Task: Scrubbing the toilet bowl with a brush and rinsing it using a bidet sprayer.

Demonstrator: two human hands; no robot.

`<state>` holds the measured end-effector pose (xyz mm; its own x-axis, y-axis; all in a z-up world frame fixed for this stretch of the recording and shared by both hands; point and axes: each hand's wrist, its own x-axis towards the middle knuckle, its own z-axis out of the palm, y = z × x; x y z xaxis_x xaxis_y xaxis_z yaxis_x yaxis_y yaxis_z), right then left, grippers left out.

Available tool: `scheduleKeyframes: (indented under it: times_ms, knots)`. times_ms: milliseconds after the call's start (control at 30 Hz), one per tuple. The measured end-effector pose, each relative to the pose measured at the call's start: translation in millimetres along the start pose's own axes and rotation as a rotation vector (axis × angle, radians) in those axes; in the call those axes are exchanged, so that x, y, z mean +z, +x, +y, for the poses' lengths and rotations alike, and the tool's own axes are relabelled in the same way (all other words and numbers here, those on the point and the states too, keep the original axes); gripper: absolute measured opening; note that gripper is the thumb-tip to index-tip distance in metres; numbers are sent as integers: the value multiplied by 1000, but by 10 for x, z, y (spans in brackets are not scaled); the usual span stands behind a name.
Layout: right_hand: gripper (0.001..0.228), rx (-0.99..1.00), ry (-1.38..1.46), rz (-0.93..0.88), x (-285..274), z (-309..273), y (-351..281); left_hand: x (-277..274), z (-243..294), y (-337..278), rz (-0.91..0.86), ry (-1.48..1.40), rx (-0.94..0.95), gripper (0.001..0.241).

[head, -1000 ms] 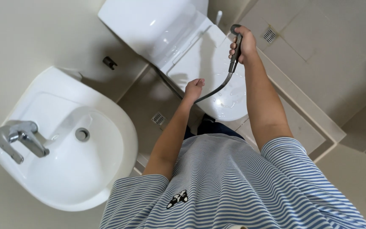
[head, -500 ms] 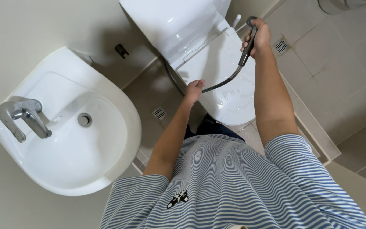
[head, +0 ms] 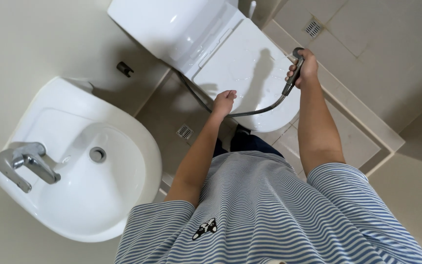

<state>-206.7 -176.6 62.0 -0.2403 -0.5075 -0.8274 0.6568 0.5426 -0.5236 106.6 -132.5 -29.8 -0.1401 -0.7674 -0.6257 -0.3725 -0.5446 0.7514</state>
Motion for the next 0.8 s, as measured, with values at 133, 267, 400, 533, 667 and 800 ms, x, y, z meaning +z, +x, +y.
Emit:
scheduleKeyframes:
  times_ms: [133,267,400,533,667,800]
  knots:
    - [29,-14,67,62,-345,145,-157,151,-346,178,-34,49,113,33]
    - [30,-24,89,94,-547,316,-332,186,-207,-26,-97,92,65,35]
    - [31,-7,109,90,-626,567,-347,179,-421,-58,-158,37,66,35]
    - [32,7,93,65,-366,788,-448,14,-500,-169,-147,9,56,35]
    - [33,4,23,5,111,1007,-560,-182,-660,-108,-116,-88,97,36]
    - [33,4,-62,-85,731,1190,-742,-407,-760,20,-88,-135,225,36]
